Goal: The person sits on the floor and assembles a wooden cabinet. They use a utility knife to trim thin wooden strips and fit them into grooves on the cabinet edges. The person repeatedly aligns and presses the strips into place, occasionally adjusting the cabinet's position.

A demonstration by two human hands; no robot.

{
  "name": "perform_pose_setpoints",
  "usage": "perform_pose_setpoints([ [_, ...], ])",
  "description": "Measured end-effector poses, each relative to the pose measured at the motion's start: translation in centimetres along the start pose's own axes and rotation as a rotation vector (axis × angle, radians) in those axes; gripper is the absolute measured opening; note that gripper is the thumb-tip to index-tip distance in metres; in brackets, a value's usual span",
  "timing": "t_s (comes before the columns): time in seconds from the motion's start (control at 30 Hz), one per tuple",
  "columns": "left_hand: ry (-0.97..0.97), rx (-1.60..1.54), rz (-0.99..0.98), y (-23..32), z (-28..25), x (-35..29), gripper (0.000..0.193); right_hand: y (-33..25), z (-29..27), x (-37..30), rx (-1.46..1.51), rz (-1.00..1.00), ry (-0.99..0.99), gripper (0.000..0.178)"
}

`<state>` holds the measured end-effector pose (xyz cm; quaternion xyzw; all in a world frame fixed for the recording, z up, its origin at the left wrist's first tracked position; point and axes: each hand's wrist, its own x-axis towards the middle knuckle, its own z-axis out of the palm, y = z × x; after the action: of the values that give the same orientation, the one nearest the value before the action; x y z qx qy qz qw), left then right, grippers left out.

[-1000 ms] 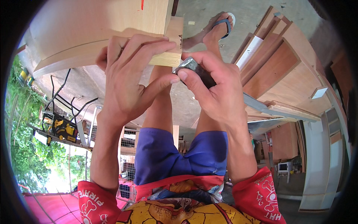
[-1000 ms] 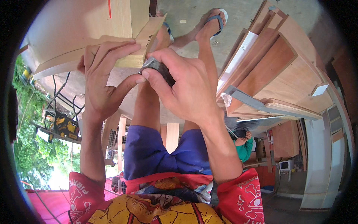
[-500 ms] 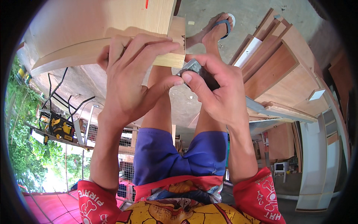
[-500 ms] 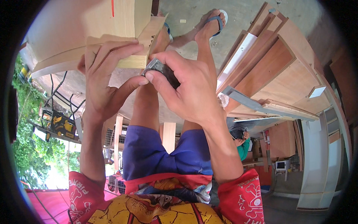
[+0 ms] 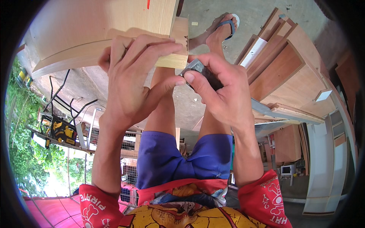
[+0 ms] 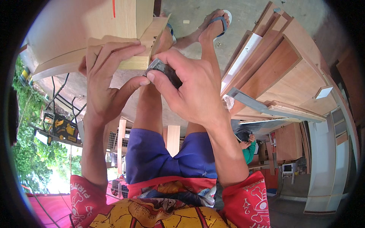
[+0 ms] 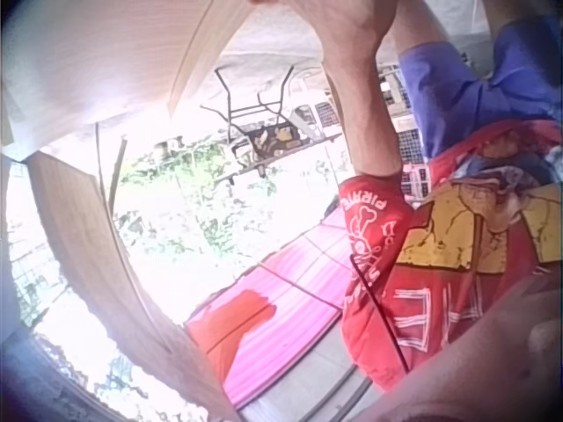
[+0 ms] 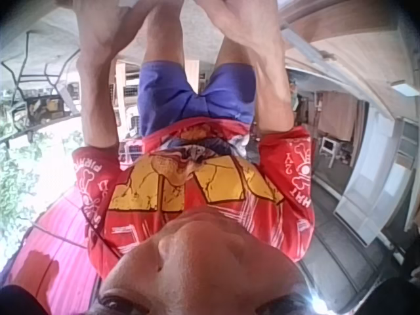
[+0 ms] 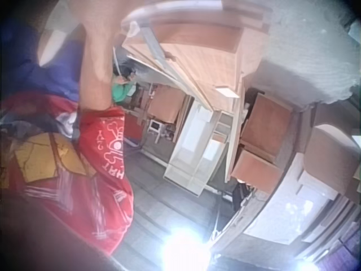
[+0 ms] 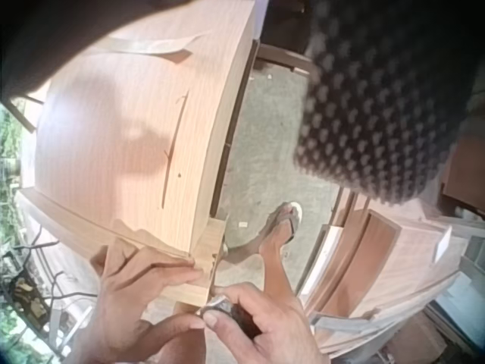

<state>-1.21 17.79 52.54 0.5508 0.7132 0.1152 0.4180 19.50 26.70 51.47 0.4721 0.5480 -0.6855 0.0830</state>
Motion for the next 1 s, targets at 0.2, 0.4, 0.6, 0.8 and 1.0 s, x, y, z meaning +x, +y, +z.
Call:
perform_pose_setpoints([
  [0.2, 0.004, 0.007, 0.005, -0.1, 0.0, -0.1, 0.047, 0.1, 0.2, 0.1, 0.031, -0.010, -0.003, 0.025],
  [0.4, 0.005, 0.027, 0.011, -0.1, -0.2, -0.2, 0.045, 0.2, 0.2, 0.2, -0.010, -0.034, 0.002, 0.026],
  [0.6, 0.003, 0.034, 0.001, -0.2, -0.1, -0.3, 0.045, 0.2, 0.4, 0.6, -0.023, -0.029, 0.020, 0.025],
  [0.8, -0.012, 0.011, 0.019, 0.2, -0.4, 0.1, 0.048, 0.4, 0.4, -0.4, -0.004, -0.066, 0.044, 0.017],
  [1.0, -0.021, 0.010, 0.028, 0.2, -0.4, 0.2, 0.049, 0.4, 0.6, -0.3, 0.019, -0.053, 0.074, 0.027],
])
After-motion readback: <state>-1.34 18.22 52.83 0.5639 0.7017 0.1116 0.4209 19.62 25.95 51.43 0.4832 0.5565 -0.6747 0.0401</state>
